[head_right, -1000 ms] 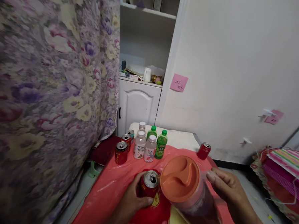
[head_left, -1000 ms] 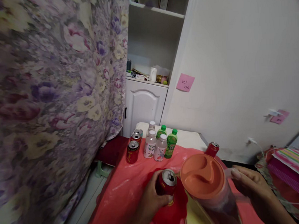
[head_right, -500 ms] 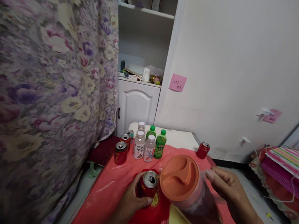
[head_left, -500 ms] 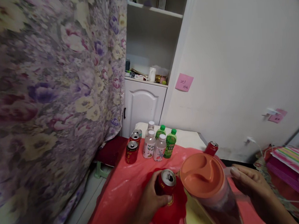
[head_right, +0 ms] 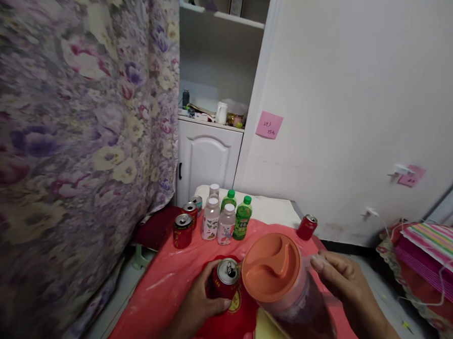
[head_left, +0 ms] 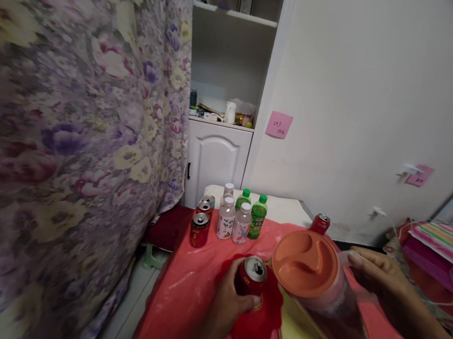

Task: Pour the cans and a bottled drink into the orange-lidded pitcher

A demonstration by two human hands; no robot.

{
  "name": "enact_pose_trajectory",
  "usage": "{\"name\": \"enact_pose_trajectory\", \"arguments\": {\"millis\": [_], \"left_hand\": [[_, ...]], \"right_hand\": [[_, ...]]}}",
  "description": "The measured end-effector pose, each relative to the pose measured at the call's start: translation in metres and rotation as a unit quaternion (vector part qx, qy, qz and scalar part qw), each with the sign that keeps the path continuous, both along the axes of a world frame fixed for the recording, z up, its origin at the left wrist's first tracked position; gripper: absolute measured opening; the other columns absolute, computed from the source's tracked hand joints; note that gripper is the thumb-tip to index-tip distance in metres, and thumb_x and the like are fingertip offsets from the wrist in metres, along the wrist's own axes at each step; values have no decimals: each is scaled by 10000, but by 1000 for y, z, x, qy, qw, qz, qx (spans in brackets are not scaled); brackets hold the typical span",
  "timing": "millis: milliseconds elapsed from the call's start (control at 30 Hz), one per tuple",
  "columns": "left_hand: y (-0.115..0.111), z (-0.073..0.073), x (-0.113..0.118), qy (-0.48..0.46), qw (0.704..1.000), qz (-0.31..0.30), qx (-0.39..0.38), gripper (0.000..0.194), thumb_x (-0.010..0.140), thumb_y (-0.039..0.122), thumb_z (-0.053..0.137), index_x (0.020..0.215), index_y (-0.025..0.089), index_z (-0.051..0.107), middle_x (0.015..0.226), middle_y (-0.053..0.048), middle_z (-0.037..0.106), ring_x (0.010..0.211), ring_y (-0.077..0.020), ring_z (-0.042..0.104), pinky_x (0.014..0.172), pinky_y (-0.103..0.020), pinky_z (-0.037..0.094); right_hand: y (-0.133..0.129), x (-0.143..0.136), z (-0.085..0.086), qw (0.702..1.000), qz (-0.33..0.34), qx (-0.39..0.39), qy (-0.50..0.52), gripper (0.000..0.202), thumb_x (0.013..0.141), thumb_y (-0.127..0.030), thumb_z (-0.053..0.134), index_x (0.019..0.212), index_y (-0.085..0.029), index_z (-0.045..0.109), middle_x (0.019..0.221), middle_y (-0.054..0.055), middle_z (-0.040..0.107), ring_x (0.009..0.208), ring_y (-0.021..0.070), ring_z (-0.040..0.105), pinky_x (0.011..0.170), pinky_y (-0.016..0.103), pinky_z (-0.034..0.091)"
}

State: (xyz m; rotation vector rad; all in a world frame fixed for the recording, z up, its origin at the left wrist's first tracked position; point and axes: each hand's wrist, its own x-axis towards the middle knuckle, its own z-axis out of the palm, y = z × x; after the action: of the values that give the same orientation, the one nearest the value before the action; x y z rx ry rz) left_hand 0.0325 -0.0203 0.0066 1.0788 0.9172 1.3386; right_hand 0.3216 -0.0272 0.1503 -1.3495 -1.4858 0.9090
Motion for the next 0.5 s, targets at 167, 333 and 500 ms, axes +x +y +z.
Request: {"name": "enact_pose_trajectory", "arguments": {"millis": [167, 333, 500], "left_hand": [[0, 1, 0, 3, 1000, 6, -7, 755, 481, 93, 779, 1206, 201, 599, 1247, -105, 726, 1206, -350, 625, 1054, -448, 461], [0, 4, 0, 9, 1000, 11, -12, 772, 459, 71, 753, 1205, 188, 593, 1233, -114, 724, 1203, -359, 616, 1063, -466, 447], [-1, 7, 1, 11, 1000, 12, -13, 764, 460, 79, 745, 1202, 177, 589, 1239, -129, 713, 1210, -368, 606, 1083, -481, 426]], "right_hand": [[3, 0, -2, 1000, -5, 26, 4, 562, 754, -690, 658, 538, -234, 410, 559, -57, 285, 544, 121, 269, 508, 294, 254], [2, 1, -1, 1000, 7, 16, -3, 534, 795, -662, 639, 563, -233, 421, 570, -57, 279, 569, 120, 235, 513, 296, 223], [2, 1, 1, 1000, 10, 26, -6, 540, 794, -664, 641, 541, -228, 448, 547, -58, 282, 556, 119, 229, 500, 296, 227]]}}
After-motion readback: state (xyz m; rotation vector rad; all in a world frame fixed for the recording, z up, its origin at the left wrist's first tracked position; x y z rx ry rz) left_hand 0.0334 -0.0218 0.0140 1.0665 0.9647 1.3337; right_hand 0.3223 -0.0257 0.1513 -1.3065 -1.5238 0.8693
